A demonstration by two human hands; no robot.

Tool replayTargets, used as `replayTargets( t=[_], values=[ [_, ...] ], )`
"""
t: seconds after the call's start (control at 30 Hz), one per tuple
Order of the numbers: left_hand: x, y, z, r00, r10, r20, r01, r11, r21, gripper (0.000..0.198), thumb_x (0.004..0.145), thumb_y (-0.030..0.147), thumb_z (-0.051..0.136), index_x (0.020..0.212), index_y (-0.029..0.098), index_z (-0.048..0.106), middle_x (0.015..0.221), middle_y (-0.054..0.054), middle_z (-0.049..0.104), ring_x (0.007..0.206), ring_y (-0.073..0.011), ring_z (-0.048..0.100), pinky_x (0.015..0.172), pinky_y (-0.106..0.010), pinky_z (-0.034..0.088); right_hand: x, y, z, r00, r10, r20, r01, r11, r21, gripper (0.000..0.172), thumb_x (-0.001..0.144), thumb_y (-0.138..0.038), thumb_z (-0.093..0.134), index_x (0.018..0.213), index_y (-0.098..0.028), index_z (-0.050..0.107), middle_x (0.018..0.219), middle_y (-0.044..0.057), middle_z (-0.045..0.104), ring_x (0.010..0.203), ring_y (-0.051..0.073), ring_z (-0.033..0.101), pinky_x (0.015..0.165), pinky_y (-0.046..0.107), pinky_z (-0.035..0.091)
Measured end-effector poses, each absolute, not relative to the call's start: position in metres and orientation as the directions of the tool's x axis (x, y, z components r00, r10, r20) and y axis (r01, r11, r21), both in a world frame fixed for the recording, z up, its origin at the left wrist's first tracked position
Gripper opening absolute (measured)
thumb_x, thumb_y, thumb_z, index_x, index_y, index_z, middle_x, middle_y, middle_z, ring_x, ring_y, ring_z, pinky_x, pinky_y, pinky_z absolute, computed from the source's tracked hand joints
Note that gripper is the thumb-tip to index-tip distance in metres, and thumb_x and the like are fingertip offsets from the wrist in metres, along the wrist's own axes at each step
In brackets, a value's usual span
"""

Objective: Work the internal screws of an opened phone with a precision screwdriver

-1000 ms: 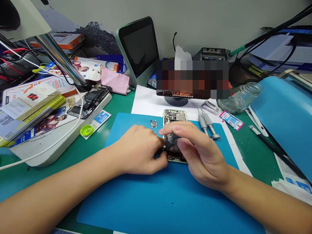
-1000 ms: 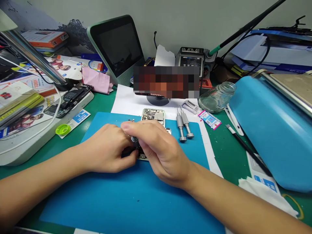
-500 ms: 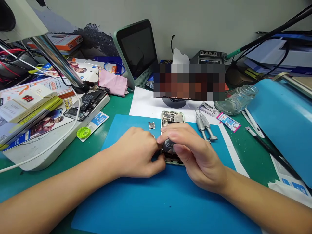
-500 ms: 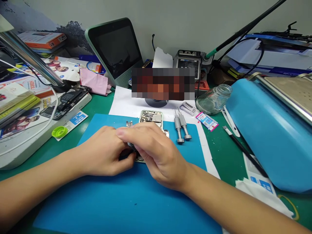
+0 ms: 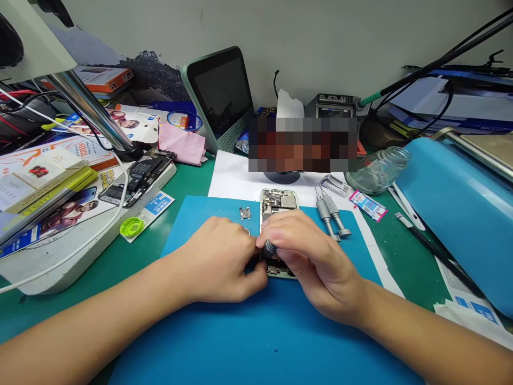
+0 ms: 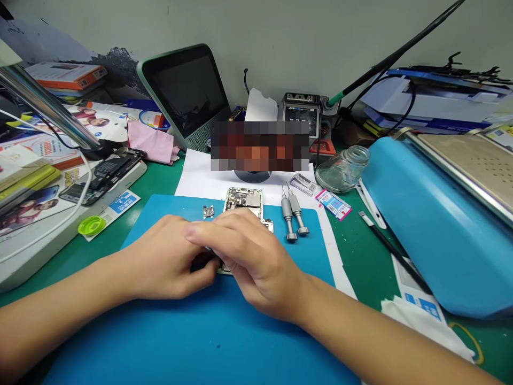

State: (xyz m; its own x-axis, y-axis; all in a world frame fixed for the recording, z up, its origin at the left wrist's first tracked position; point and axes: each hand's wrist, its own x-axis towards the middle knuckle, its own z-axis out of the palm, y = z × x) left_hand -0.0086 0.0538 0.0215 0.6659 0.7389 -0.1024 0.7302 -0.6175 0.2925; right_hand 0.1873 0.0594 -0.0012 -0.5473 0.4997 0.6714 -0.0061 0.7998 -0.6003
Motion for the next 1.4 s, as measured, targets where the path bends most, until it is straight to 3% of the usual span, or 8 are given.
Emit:
replayTargets(
  t=[0.63,0.8,1.13,1.23,1.3,1.4],
  values=[
    [-0.009,0.053,0.022,0.669,0.733,-0.124,0.731,-0.62,0.285,0.027,0.087,0.035,0.048,0.067,0.021,0.058,0.062,-0.003,0.065,0.053,-0.0177,0.055,0.051,-0.032,0.021,0.187,0.06,-0.002,-0.542,0.503,0.673,-0.003,0.8,-0.6,0.043,0.102,-0.01,0.042,0.14,-0.027,0.051,0.104,0.005,0.068,0.101,0.019,0.064,0.092,0.043,0.055],
    [-0.009,0.054,0.021,0.665,0.738,-0.115,0.732,-0.612,0.299,0.024,0.087,0.035,0.049,0.072,0.021,0.061,0.066,-0.003,0.067,0.056,-0.0184,0.057,0.051,-0.032,0.022,0.187,0.058,-0.001,-0.542,0.505,0.672,0.003,0.801,-0.599,0.043,0.102,-0.012,0.044,0.141,-0.028,0.051,0.112,0.006,0.068,0.107,0.019,0.064,0.095,0.042,0.056],
    [-0.009,0.053,0.022,0.668,0.738,-0.097,0.733,-0.629,0.261,0.03,0.089,0.035,0.047,0.063,0.02,0.053,0.058,-0.002,0.063,0.049,-0.0168,0.052,0.051,-0.032,0.018,0.192,0.053,-0.007,-0.44,0.519,0.733,0.027,0.823,-0.567,0.071,0.093,0.001,0.053,0.154,-0.029,0.034,0.128,0.01,0.066,0.112,0.021,0.066,0.096,0.044,0.058],
    [-0.008,0.052,0.024,0.673,0.734,-0.089,0.728,-0.636,0.258,0.029,0.089,0.035,0.047,0.065,0.021,0.053,0.06,-0.002,0.065,0.05,-0.0171,0.054,0.051,-0.032,0.018,0.196,0.05,-0.006,-0.419,0.537,0.732,0.092,0.827,-0.554,0.08,0.091,0.001,0.056,0.158,-0.029,0.026,0.123,0.009,0.068,0.109,0.022,0.067,0.096,0.044,0.058],
    [-0.009,0.053,0.025,0.677,0.731,-0.088,0.725,-0.641,0.251,0.028,0.088,0.034,0.048,0.065,0.02,0.053,0.06,-0.003,0.065,0.05,-0.0172,0.055,0.051,-0.032,0.018,0.197,0.049,-0.004,-0.457,0.509,0.73,0.127,0.849,-0.512,0.077,0.091,-0.001,0.058,0.157,-0.027,0.029,0.118,0.009,0.071,0.11,0.023,0.067,0.095,0.044,0.058],
    [-0.009,0.052,0.027,0.683,0.726,-0.08,0.72,-0.651,0.239,0.028,0.086,0.034,0.048,0.062,0.02,0.053,0.058,-0.003,0.063,0.049,-0.017,0.054,0.05,-0.032,0.016,0.195,0.049,0.001,-0.498,0.45,0.742,0.189,0.891,-0.413,0.052,0.092,-0.004,0.059,0.141,-0.019,0.051,0.114,0.01,0.073,0.11,0.021,0.067,0.094,0.04,0.058]
  ],
)
